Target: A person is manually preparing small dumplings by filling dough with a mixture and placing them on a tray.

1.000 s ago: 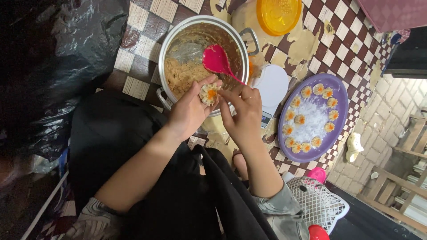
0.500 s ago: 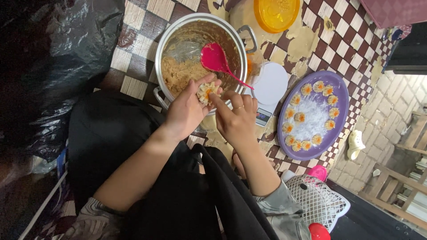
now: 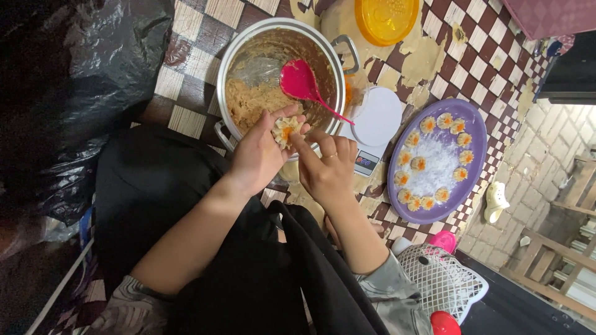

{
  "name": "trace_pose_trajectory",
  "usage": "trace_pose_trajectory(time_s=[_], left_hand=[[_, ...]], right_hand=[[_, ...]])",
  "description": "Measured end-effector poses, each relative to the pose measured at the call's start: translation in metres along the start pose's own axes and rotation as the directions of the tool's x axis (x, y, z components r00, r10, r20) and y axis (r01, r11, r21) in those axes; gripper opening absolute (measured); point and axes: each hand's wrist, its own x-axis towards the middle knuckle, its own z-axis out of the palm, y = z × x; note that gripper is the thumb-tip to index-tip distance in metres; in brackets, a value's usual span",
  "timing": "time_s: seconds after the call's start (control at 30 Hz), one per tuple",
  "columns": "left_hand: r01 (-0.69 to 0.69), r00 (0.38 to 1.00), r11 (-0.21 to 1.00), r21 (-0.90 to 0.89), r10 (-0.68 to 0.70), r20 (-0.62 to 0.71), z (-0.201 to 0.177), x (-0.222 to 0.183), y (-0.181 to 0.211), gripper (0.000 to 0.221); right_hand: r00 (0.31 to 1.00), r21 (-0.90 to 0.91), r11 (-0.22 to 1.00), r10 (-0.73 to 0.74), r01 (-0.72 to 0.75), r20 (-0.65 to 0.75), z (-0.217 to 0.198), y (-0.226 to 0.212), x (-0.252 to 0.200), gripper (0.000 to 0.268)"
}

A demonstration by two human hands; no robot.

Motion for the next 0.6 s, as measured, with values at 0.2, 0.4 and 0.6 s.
trace_pose_trajectory(time_s=[0.2, 0.4, 0.6], left_hand=[[-0.018, 0.999, 1.000, -0.022, 0.017, -0.037, 0.0013, -0.0012, -0.0001, 0.069], [-0.020, 0.999, 0.999, -0.027, 0.019, -0.037, 0.0002, -0.0009, -0.0002, 0.070], [-0.018, 0.998, 0.999, -0.030, 0.017, -0.055, 0.0080, -0.0026, 0.0023, 0.068]], right_hand=[[0.999, 0.018, 1.000, -0.006, 0.007, -0.050, 0.0021, -0.0045, 0.0006, 0.026], [0.998, -0.034, 0.999, -0.023, 0.021, -0.063, 0.0054, -0.0061, -0.0029, 0.028], [0.997, -0.019, 1.000, -0.009, 0.008, -0.070, 0.0081, -0.0023, -0.0051, 0.022]])
